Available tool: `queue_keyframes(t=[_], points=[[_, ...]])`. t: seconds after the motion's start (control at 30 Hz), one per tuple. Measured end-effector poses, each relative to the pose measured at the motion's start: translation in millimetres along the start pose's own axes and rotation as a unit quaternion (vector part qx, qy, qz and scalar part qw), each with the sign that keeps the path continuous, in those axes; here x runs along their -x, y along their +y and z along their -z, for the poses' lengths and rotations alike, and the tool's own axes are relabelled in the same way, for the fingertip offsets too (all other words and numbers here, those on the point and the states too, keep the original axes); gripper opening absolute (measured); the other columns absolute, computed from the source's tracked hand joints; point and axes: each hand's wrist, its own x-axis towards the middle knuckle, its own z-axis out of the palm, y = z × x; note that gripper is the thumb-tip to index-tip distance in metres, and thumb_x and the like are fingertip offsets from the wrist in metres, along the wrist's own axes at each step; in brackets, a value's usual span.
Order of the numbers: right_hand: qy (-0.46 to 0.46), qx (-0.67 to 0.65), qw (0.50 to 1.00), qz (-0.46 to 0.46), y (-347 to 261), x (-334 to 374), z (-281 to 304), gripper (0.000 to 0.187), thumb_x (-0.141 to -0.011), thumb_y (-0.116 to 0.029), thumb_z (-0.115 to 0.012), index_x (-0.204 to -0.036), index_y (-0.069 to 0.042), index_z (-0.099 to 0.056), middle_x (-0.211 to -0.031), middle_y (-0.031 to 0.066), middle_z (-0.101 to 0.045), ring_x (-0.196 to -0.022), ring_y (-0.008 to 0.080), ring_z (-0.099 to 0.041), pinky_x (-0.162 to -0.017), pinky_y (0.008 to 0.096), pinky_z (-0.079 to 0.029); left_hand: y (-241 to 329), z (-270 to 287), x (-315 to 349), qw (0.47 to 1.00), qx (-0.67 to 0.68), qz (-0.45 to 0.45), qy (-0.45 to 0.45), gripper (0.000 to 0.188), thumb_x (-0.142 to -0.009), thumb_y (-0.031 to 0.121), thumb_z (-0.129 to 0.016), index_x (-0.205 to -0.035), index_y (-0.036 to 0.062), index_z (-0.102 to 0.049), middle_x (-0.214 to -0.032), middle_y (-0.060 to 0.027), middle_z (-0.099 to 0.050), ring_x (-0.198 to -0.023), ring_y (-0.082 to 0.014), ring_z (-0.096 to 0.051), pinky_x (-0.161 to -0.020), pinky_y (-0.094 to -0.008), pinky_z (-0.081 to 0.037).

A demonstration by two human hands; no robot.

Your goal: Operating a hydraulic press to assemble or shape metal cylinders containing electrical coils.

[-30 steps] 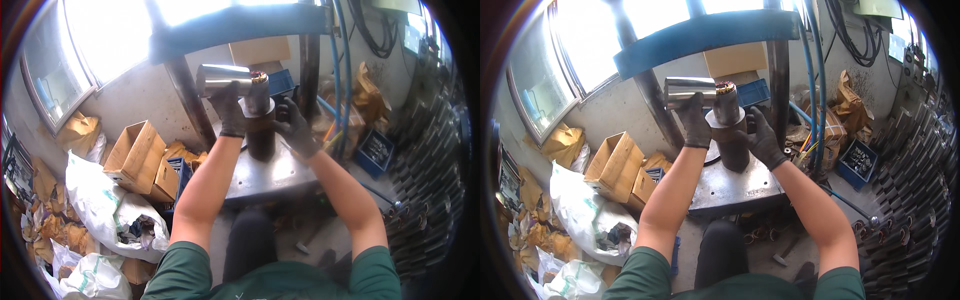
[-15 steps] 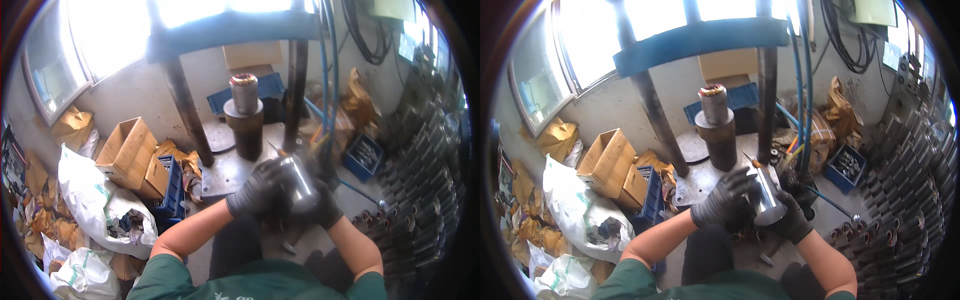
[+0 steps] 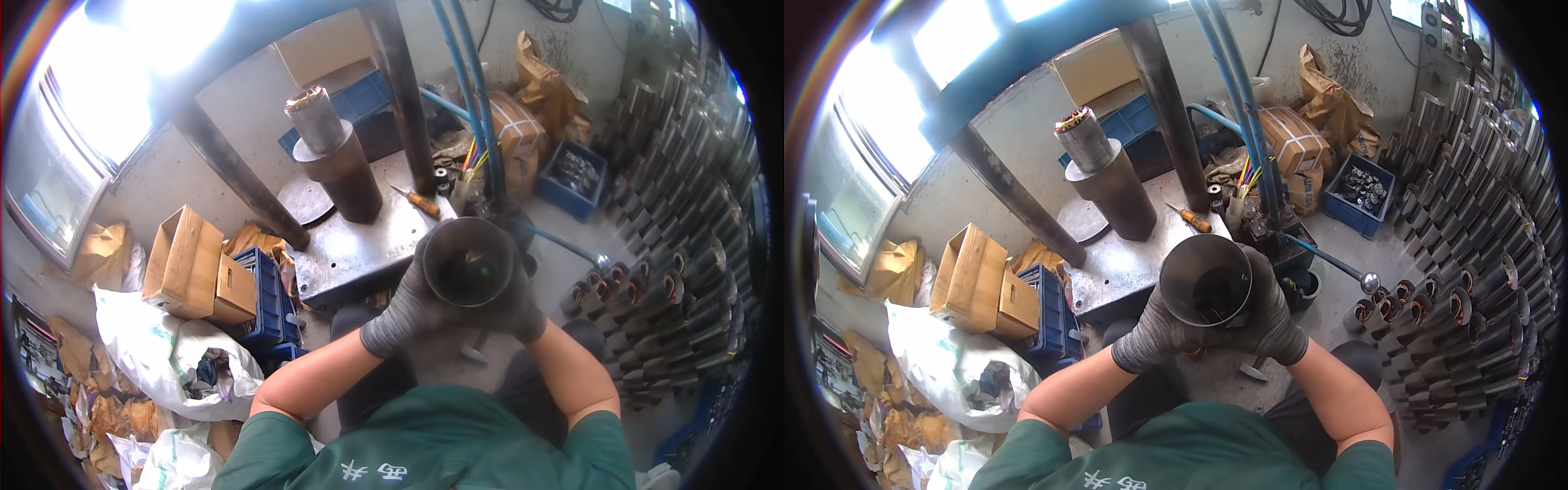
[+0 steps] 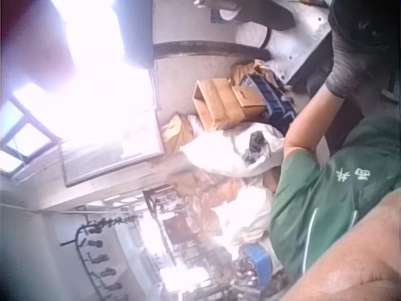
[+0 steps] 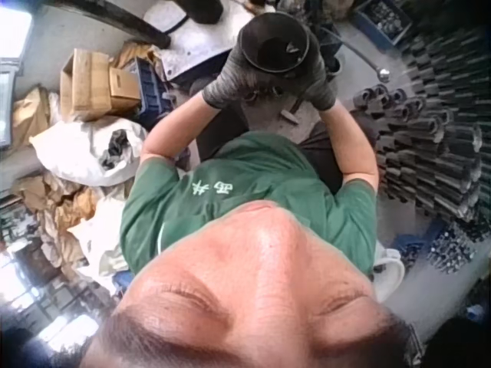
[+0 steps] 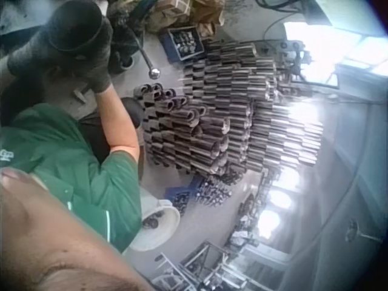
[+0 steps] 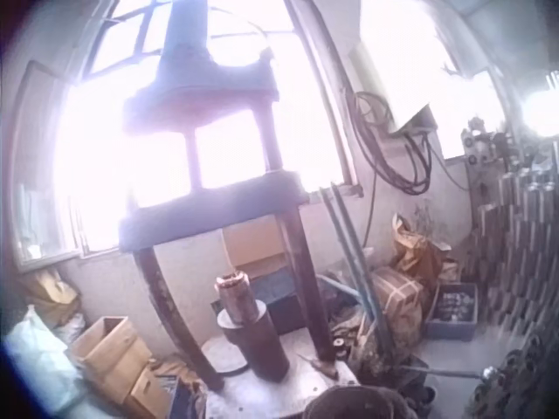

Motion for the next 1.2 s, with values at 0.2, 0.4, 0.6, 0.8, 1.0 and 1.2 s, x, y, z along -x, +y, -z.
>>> queue_keyframes(t=[0.2,0.4,0.6,0.8,1.0,1.2], points=[[0.015,-0.038,0.999,0.032,0,3,-6,0.131,-0.068,-0.016,-0.105,-0.169,-0.019,-0.021,-0.163,0.0154,-0.047,-0.141,0.0306,-0.059,-0.118,0.0475,-0.054,5,-5,-2,0.996,-0.084,-0.032,-0.009,0.112,-0.08,0.02,-0.099,-0.166,0.0055,-0.029,-0.165,-0.0162,-0.042,-0.155,-0.0281,-0.042,-0.129,-0.0446,-0.038],[0.076,0.185,0.976,0.083,-54,-12,22,0.096,-0.072,-0.028,-0.099,-0.151,0.002,-0.051,-0.142,0.0226,-0.064,-0.128,0.044,-0.065,-0.112,0.0571,-0.052,35,26,-17,0.991,0.039,-0.038,0.122,0.076,-0.092,0.016,-0.087,-0.155,0.0043,-0.045,-0.151,-0.0131,-0.055,-0.139,-0.0252,-0.056,-0.115,-0.0431,-0.048],[0.012,0.483,0.875,0.0,-121,-4,114,0.051,-0.081,-0.027,-0.08,-0.125,-0.002,-0.069,-0.117,0.0196,-0.071,-0.117,0.0406,-0.068,-0.119,0.057,-0.043,80,196,-89,0.826,0.164,-0.365,0.397,0.049,-0.097,0.004,-0.078,-0.14,0.0059,-0.055,-0.131,-0.0071,-0.065,-0.114,-0.0209,-0.068,-0.089,-0.0413,-0.061],[-0.165,0.501,0.818,-0.23,-102,-12,149,0.046,-0.086,-0.034,-0.074,-0.12,-0.003,-0.077,-0.108,0.0184,-0.075,-0.1,0.0388,-0.075,-0.097,0.0506,-0.057,94,280,-153,0.784,0.05,-0.322,0.528,0.07,-0.08,0.012,-0.093,-0.138,0.0023,-0.056,-0.122,-0.0091,-0.068,-0.103,-0.0227,-0.072,-0.083,-0.0411,-0.063],[-0.217,0.504,0.811,-0.202,-75,-14,157,0.048,-0.089,-0.038,-0.071,-0.121,-0.004,-0.078,-0.105,0.0193,-0.076,-0.091,0.04,-0.076,-0.085,0.0508,-0.061,97,294,-193,0.839,0.014,-0.232,0.492,0.072,-0.076,0.015,-0.096,-0.134,0.001,-0.057,-0.119,-0.013,-0.069,-0.1,-0.0252,-0.072,-0.078,-0.0416,-0.062],[-0.211,0.498,0.816,-0.203,-74,-15,155,0.047,-0.088,-0.037,-0.07,-0.12,-0.003,-0.078,-0.105,0.0196,-0.075,-0.089,0.041,-0.075,-0.085,0.0513,-0.06,103,297,-205,0.87,-0.11,-0.14,0.46,0.079,-0.078,0.019,-0.095,-0.138,0.0006,-0.048,-0.121,-0.015,-0.067,-0.107,-0.0259,-0.069,-0.088,-0.0412,-0.061]])
